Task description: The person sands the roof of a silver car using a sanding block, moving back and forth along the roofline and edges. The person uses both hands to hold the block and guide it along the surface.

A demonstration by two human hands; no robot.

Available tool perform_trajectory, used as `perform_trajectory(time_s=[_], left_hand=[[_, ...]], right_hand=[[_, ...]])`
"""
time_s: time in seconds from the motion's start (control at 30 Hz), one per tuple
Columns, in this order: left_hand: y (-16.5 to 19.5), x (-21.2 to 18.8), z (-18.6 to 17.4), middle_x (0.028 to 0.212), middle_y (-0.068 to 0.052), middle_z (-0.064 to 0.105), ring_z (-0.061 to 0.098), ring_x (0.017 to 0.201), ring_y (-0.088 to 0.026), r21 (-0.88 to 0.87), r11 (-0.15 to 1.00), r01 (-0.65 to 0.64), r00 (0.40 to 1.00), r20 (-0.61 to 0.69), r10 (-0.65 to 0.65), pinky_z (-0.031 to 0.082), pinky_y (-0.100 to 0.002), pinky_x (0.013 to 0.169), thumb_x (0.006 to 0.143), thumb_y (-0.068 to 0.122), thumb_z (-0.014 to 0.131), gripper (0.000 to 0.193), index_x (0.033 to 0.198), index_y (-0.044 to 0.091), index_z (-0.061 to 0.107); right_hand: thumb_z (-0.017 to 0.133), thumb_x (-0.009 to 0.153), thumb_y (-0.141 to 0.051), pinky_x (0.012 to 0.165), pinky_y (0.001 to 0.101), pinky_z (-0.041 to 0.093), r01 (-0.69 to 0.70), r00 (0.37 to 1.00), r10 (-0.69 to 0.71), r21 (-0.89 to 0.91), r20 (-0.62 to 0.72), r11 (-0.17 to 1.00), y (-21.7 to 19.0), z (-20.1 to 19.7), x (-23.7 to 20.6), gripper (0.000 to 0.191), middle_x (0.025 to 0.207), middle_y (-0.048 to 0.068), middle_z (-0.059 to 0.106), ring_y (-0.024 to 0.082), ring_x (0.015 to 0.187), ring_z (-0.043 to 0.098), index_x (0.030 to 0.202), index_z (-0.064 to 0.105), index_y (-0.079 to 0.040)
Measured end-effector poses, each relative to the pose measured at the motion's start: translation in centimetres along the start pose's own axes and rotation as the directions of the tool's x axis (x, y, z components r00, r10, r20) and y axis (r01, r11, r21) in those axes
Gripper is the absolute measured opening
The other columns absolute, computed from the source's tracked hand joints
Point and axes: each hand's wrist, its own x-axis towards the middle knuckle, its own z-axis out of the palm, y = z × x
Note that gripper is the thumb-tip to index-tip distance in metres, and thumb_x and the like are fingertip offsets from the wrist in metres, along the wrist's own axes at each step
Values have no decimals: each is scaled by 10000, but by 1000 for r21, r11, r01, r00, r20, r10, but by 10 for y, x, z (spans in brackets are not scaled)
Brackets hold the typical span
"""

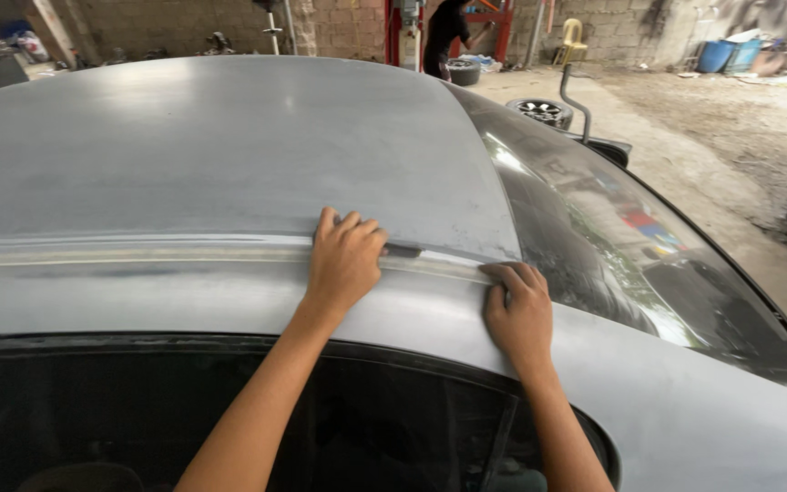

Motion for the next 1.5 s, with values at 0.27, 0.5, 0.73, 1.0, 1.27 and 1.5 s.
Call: perform_trajectory(time_s=[0.27,0.5,0.73,1.0,1.27,1.5], left_hand=[[-8,-2,-3,811,-24,720,632,863,-214,63,996,65,994,86,-70,393,-432,908,934,111,663,174,796,114,768],[-2,7,18,790,-43,730,665,831,-221,15,1000,-8,995,99,6,471,-441,862,905,106,686,152,778,98,768],[-2,10,19,790,-47,737,678,848,-218,2,1000,8,988,157,-9,491,-443,852,889,151,709,144,775,99,781],[-8,5,33,832,-55,759,673,844,-207,7,999,42,989,145,-43,480,-459,895,936,96,649,171,846,117,793],[6,11,25,798,-55,739,670,862,-225,-44,999,5,992,126,1,471,-443,840,922,156,673,170,795,109,775],[6,9,18,809,-33,740,665,832,-200,4,1000,-10,995,94,10,478,-431,840,939,88,647,201,788,126,774]], right_hand=[[570,853,-12,950,437,502,-25,1000,25,-5,-17,1000,7,4,1,253,1025,102,712,331,1051,630,995,769,-72],[544,825,3,926,437,519,-10,1000,10,7,0,1000,12,4,4,268,999,113,696,318,1035,634,979,758,-48],[545,823,3,910,446,517,-44,999,44,6,2,999,13,4,3,263,984,125,687,331,1029,626,974,757,-38],[543,814,9,905,436,516,-2,1000,2,1,-7,1000,15,5,3,276,973,125,684,328,1018,623,977,763,-31],[550,816,13,922,443,510,45,998,-45,4,-33,999,17,4,2,279,1007,142,676,340,1033,617,993,760,-32],[551,836,13,914,436,519,-23,1000,23,25,9,999,14,3,2,272,988,116,687,327,1032,630,995,762,-50]])
